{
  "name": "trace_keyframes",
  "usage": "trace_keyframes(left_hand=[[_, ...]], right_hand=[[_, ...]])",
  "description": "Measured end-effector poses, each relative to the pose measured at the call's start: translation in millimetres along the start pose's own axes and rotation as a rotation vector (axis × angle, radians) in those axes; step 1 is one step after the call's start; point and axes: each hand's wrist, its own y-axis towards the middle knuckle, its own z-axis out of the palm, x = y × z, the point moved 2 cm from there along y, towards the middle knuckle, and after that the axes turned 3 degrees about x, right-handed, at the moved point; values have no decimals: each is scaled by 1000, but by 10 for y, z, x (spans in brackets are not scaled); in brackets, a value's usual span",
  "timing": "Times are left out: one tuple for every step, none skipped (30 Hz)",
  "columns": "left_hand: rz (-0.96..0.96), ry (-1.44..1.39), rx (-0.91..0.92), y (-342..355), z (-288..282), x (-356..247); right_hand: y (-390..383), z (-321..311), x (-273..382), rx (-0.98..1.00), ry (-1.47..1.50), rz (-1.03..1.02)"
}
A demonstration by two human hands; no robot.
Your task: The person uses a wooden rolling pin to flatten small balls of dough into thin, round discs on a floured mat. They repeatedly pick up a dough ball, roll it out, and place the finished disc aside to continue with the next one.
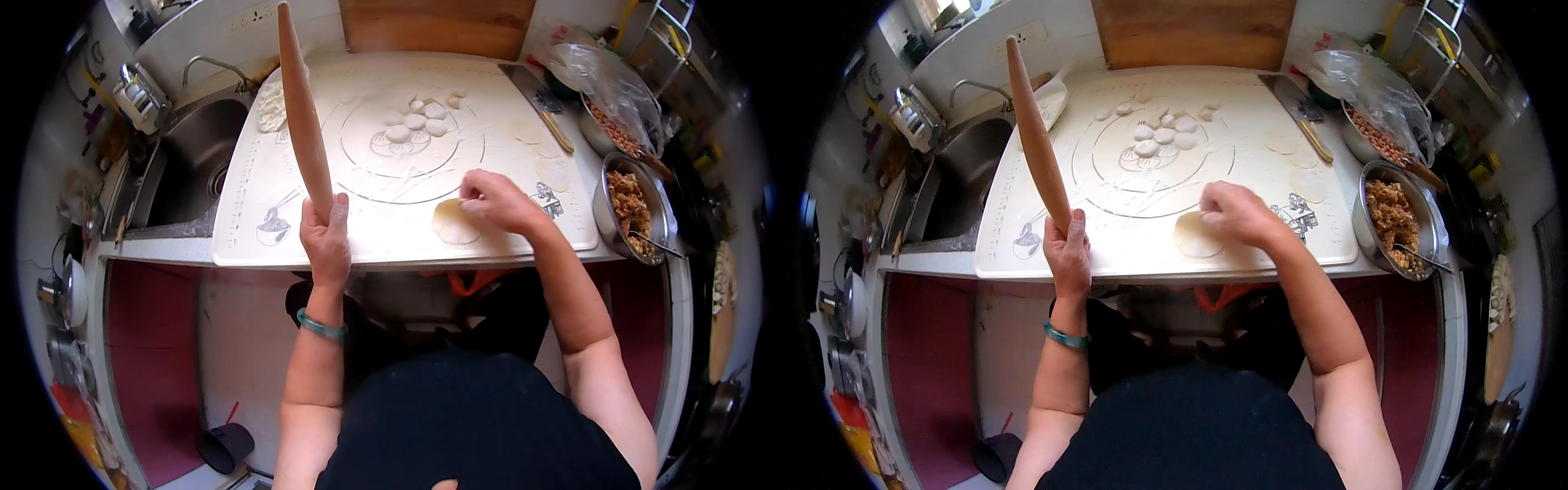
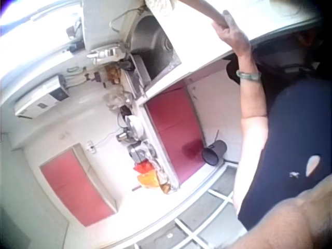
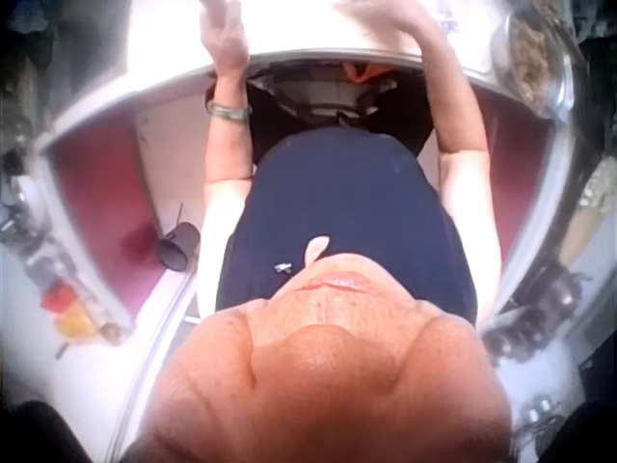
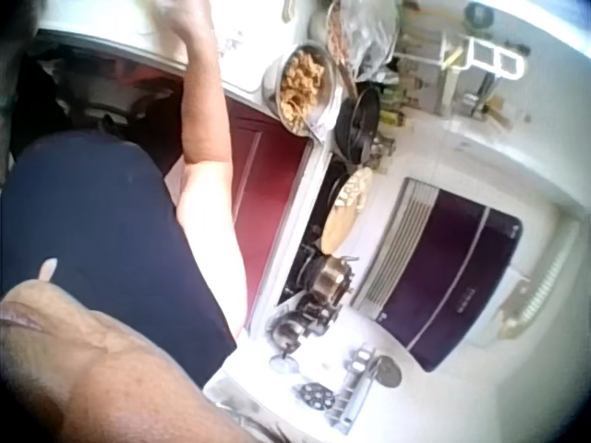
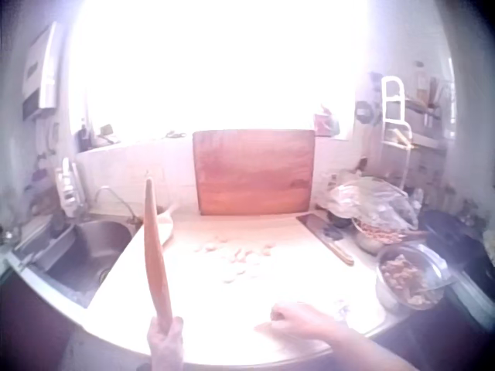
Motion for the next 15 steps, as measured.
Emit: trace_keyframes(left_hand=[[5, -6, -9, -3, -9, -1], [9, -14, -18, -8, -13, 4], [14, -23, -27, -14, -21, 8], [11, -13, -33, -14, -14, 16], [9, 1, -42, -14, -22, 17], [4, 8, -43, -10, -15, 20], [-15, -13, -41, -6, -12, 30], [-32, -28, -44, -11, -32, 32], [-50, -44, -48, -22, -38, 36], [-24, -33, -43, -17, -34, 28], [-25, -40, -39, -17, -25, 24], [-26, -48, -35, -22, -15, 19], [-26, -50, -30, -21, -11, 6], [-29, -39, -32, -18, -13, 4], [-31, -27, -34, -14, -13, 5]], right_hand=[[-49, -58, -28, -22, 77, 20], [-105, -144, -84, -74, 113, -2], [-163, -236, -169, -126, 150, -23], [-218, -350, -292, -178, 136, -20], [-245, -479, -435, -228, 124, -21], [-273, -636, -671, -261, 124, 40], [-300, -747, -867, -296, 125, 101], [-346, -807, -893, -391, -86, 135], [-400, -865, -891, -482, -300, 166], [-410, -904, -872, -572, -515, 189], [-360, -893, -854, -547, -419, 150], [-267, -863, -818, -521, -324, 110], [-157, -813, -761, -494, -225, 70], [-15, -703, -672, -410, -206, -24], [125, -582, -555, -370, -239, -71]])
